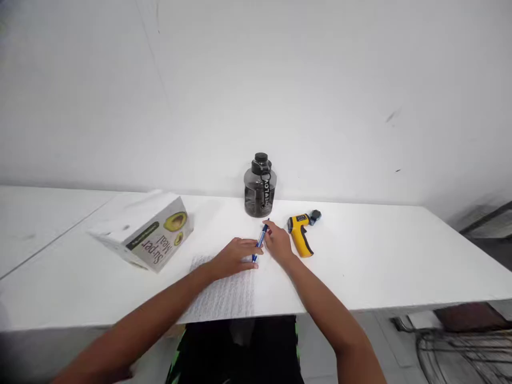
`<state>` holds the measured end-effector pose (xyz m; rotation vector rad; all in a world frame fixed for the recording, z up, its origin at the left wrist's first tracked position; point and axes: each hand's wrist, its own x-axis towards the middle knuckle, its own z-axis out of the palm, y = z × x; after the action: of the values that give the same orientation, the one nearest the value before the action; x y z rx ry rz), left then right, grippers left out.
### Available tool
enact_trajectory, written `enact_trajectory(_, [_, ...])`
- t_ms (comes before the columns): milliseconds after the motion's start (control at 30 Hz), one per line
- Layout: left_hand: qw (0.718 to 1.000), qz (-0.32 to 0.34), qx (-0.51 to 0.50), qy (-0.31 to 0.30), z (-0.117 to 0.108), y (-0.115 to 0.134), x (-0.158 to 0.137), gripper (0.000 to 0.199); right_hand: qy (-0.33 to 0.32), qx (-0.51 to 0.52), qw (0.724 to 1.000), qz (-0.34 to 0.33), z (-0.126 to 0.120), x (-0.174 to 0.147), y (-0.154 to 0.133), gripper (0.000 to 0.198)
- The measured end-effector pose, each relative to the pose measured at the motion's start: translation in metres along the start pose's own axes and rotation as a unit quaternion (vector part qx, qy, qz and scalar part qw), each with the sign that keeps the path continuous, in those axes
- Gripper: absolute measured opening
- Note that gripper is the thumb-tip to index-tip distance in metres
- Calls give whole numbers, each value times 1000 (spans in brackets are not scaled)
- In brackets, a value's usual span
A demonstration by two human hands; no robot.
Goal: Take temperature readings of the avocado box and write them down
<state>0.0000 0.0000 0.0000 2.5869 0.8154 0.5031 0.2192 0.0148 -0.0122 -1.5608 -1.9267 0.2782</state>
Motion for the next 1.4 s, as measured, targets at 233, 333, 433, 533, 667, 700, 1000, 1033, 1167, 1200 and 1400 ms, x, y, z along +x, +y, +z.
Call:
enact_trajectory(233, [999, 8, 35, 23, 4, -4, -1, 34, 16, 14, 1000, -10, 2, -2, 1, 51])
enact_trajectory(333, [999, 7, 36, 31, 3, -1, -1, 36, 17, 22, 1000, -8, 1, -2, 1, 53])
enact_trajectory(433, [999, 6, 32, 39, 2, 3, -1, 39, 17, 35, 999, 4, 0, -2, 0, 54])
enact_trajectory(533, [998, 3, 33, 55, 2, 5, -2, 42, 19, 48, 999, 13, -1, -2, 0, 55])
enact_trajectory(667, [996, 3, 29, 79, 4, 2, -3, 51, 28, 57, 998, 25, -2, -3, 0, 56])
enact_trajectory(700, [996, 4, 28, 80, 4, 0, -4, 53, 29, 58, 998, 26, -3, -3, 0, 56])
enact_trajectory(1000, [997, -4, 42, 61, 7, -3, -4, 59, 20, 28, 999, 23, -10, -6, 1, 53])
enact_trajectory(1033, [997, -4, 42, 60, 7, -3, -5, 60, 18, 26, 999, 20, -11, -6, 1, 53])
enact_trajectory(1167, [998, 0, 41, 58, 7, -1, -5, 57, 9, 18, 1000, 8, -12, -6, 1, 54])
enact_trajectory(1200, [998, 2, 42, 57, 7, -1, -6, 55, 8, 16, 1000, 6, -11, -6, 1, 54])
enact_trajectory(1400, [997, 3, 53, 48, 10, -5, -5, 56, 22, 13, 1000, -7, -9, -5, 5, 52])
